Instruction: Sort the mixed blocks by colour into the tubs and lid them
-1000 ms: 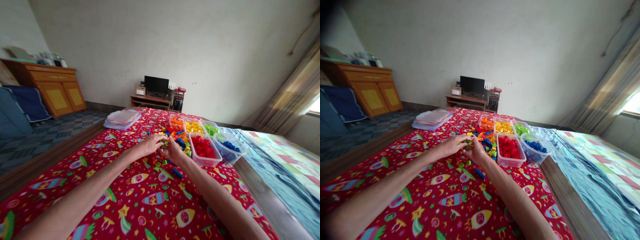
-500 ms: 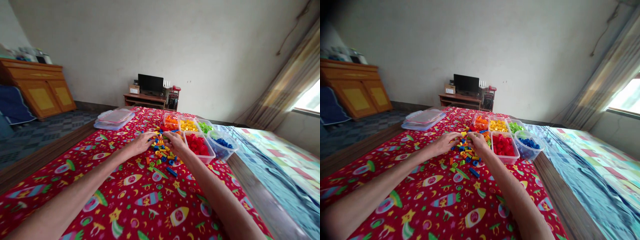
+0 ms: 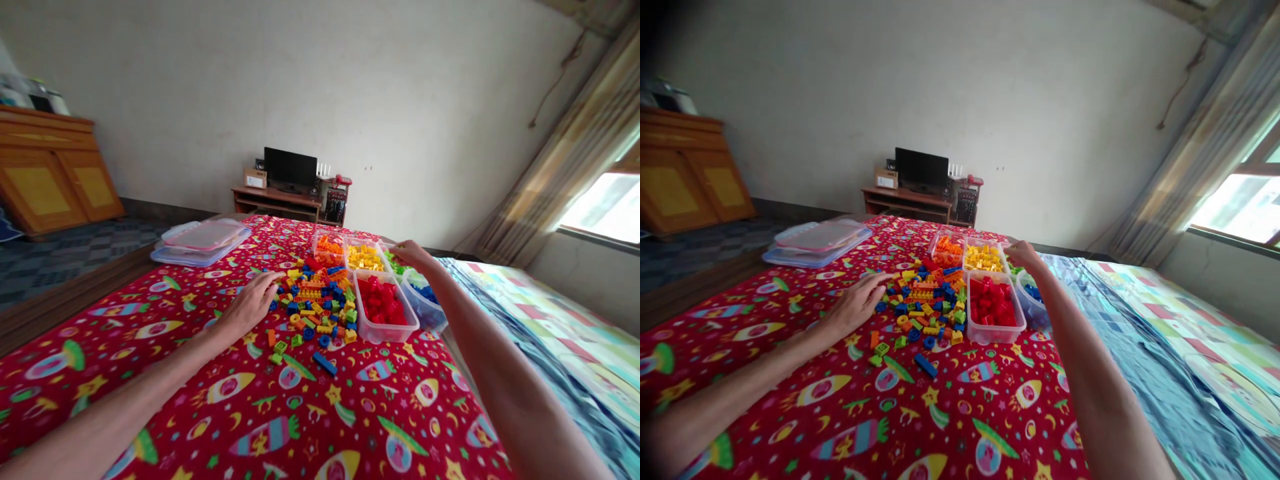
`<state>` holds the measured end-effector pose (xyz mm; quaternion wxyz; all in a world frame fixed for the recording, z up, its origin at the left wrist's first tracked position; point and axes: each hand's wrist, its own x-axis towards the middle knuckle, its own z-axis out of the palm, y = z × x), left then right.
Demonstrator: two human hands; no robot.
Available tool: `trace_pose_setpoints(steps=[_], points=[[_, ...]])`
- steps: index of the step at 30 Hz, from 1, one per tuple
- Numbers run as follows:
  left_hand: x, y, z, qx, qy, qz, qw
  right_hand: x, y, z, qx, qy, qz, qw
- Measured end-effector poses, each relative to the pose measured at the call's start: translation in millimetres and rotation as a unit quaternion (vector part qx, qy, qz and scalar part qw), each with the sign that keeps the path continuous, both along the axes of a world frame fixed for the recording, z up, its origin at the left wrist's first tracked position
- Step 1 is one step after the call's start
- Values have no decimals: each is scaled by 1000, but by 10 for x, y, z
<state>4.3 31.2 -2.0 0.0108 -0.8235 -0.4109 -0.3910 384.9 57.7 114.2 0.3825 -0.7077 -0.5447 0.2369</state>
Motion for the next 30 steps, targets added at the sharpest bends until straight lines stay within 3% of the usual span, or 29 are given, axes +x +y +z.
trace_pose_setpoints(steps=[6, 10, 14, 20, 25, 30], points=[[-39, 38, -86, -26, -23, 50, 998, 457, 454, 15, -12, -106, -99, 989], [-43, 53, -111, -20, -13, 43, 999, 504, 712, 35, -19, -139, -132, 981], [-26, 49, -137, -4, -1, 32, 999, 474, 788, 72, -34, -168, -141, 975], [-1, 48, -173, -1, 17, 11, 1000, 283, 559, 146, -2, -185, -84, 979], [22, 35, -167, -8, 16, -11, 1000, -128, 210, 212, 72, -53, 19, 996], [12, 13, -154, -21, 11, -3, 1000, -745, -338, 157, 129, 69, 151, 978]])
